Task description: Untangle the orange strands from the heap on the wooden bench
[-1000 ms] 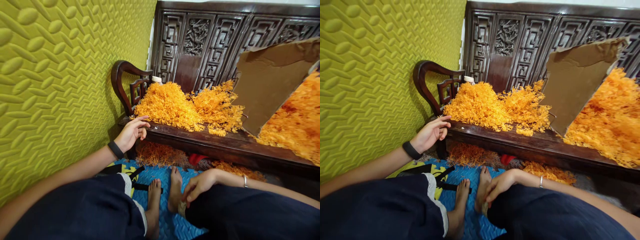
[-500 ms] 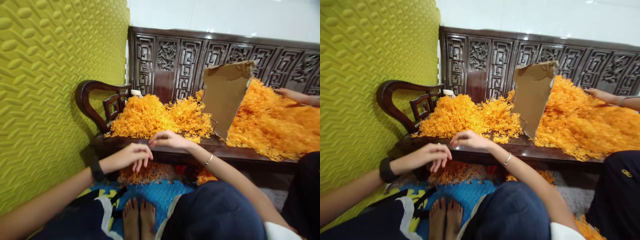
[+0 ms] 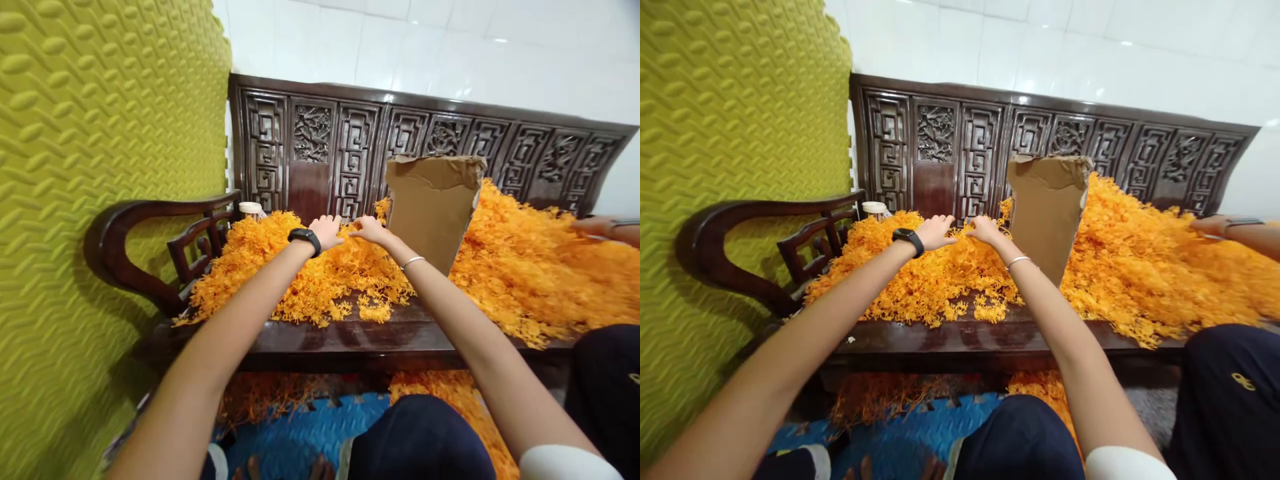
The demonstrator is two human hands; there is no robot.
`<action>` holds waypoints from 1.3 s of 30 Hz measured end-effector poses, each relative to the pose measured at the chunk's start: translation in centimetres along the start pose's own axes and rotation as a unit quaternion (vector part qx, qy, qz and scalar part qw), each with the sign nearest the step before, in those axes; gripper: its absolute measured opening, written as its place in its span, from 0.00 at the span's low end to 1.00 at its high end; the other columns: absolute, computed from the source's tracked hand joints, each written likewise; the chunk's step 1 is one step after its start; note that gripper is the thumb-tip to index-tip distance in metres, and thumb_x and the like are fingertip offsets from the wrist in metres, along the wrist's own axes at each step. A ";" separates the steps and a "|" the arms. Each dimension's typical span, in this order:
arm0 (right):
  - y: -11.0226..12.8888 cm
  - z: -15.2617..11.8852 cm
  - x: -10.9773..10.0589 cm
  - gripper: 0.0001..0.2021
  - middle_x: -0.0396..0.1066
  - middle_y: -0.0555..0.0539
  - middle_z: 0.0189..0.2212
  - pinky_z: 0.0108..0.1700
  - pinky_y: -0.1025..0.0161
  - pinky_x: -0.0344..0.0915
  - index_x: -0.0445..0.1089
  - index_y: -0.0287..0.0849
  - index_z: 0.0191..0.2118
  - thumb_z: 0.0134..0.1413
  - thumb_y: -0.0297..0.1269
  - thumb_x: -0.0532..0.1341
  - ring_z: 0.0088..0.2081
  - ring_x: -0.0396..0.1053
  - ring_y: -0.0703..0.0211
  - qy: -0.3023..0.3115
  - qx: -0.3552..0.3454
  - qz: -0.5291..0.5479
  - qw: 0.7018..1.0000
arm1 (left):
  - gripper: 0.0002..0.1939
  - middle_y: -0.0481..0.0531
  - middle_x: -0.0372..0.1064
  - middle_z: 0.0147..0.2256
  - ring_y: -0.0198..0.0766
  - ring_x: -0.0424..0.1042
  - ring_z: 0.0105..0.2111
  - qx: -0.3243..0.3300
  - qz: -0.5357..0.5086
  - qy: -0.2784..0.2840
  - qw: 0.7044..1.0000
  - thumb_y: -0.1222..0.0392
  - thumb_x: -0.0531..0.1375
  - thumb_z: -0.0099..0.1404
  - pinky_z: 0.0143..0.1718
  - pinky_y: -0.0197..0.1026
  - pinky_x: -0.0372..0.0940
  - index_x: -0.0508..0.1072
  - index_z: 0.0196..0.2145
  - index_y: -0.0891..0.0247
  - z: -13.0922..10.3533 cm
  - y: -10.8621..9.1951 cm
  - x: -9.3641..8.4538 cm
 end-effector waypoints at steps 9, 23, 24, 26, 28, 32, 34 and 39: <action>-0.8 1.6 -5.2 0.10 0.71 0.45 0.28 0.39 0.62 0.61 0.69 0.38 0.29 0.40 0.38 0.66 0.35 0.68 0.57 -0.093 0.005 0.060 0.994 | 0.35 0.74 0.61 0.52 0.57 0.60 0.53 -0.008 -0.133 -0.010 0.991 0.56 0.64 0.53 0.52 0.52 0.51 0.56 0.55 0.69 3.5 5.8 4.4; -3.4 1.5 -10.2 0.07 0.67 0.48 0.26 0.39 0.54 0.68 0.58 0.44 0.28 0.47 0.36 0.60 0.35 0.71 0.54 -0.345 0.000 0.250 0.905 | 0.25 0.51 0.68 0.31 0.41 0.68 0.34 -0.029 -0.267 -0.079 0.960 0.50 0.67 0.45 0.37 0.41 0.61 0.66 0.37 0.66 7.4 6.4 5.4; -3.5 1.2 -10.6 0.08 0.67 0.48 0.25 0.40 0.52 0.68 0.59 0.44 0.28 0.46 0.36 0.61 0.36 0.71 0.51 -0.361 -0.008 0.232 0.903 | 0.21 0.48 0.66 0.28 0.39 0.67 0.31 -0.026 -0.267 -0.084 0.960 0.51 0.66 0.46 0.35 0.40 0.60 0.66 0.33 0.65 7.4 6.5 5.2; -4.1 1.2 -11.5 0.09 0.67 0.46 0.25 0.40 0.49 0.68 0.59 0.44 0.27 0.46 0.36 0.61 0.38 0.71 0.48 -0.378 -0.006 0.216 0.900 | 0.16 0.45 0.64 0.24 0.35 0.66 0.28 -0.012 -0.265 -0.087 0.960 0.52 0.65 0.49 0.33 0.38 0.60 0.65 0.29 0.65 7.1 6.6 4.9; -5.1 2.0 -12.2 0.09 0.68 0.45 0.25 0.35 0.48 0.69 0.58 0.44 0.28 0.47 0.38 0.61 0.36 0.72 0.46 -0.384 0.012 0.247 0.890 | 0.13 0.44 0.63 0.23 0.33 0.65 0.28 0.009 -0.257 -0.076 0.963 0.56 0.64 0.51 0.32 0.36 0.60 0.65 0.27 0.65 6.6 6.3 5.0; -6.7 5.1 -13.7 0.14 0.69 0.44 0.27 0.30 0.48 0.70 0.54 0.45 0.30 0.48 0.46 0.60 0.36 0.73 0.44 -0.391 0.034 0.345 0.852 | 0.08 0.47 0.67 0.28 0.34 0.68 0.31 0.039 -0.223 -0.031 0.974 0.60 0.63 0.54 0.36 0.38 0.63 0.69 0.28 0.67 5.9 5.8 5.9; -6.6 6.5 -14.6 0.17 0.70 0.44 0.29 0.31 0.47 0.71 0.52 0.46 0.29 0.48 0.49 0.60 0.37 0.73 0.44 -0.391 0.014 0.373 0.841 | 0.11 0.51 0.69 0.36 0.37 0.69 0.35 0.038 -0.201 -0.012 0.979 0.58 0.59 0.60 0.38 0.42 0.65 0.70 0.37 0.68 5.9 5.8 6.4; -5.1 7.5 -17.3 0.19 0.68 0.50 0.26 0.37 0.50 0.72 0.48 0.47 0.27 0.47 0.44 0.63 0.38 0.73 0.52 -0.410 -0.032 0.397 0.821 | 0.17 0.56 0.64 0.47 0.41 0.67 0.43 0.016 -0.151 0.000 0.988 0.56 0.55 0.64 0.42 0.49 0.66 0.65 0.49 0.65 5.8 7.0 6.9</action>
Point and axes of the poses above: each hand's wrist, its own z-axis towards the middle knuckle, its own x-axis out of the palm, y = z × x, the point moved 7 cm from there along z, towards the middle knuckle
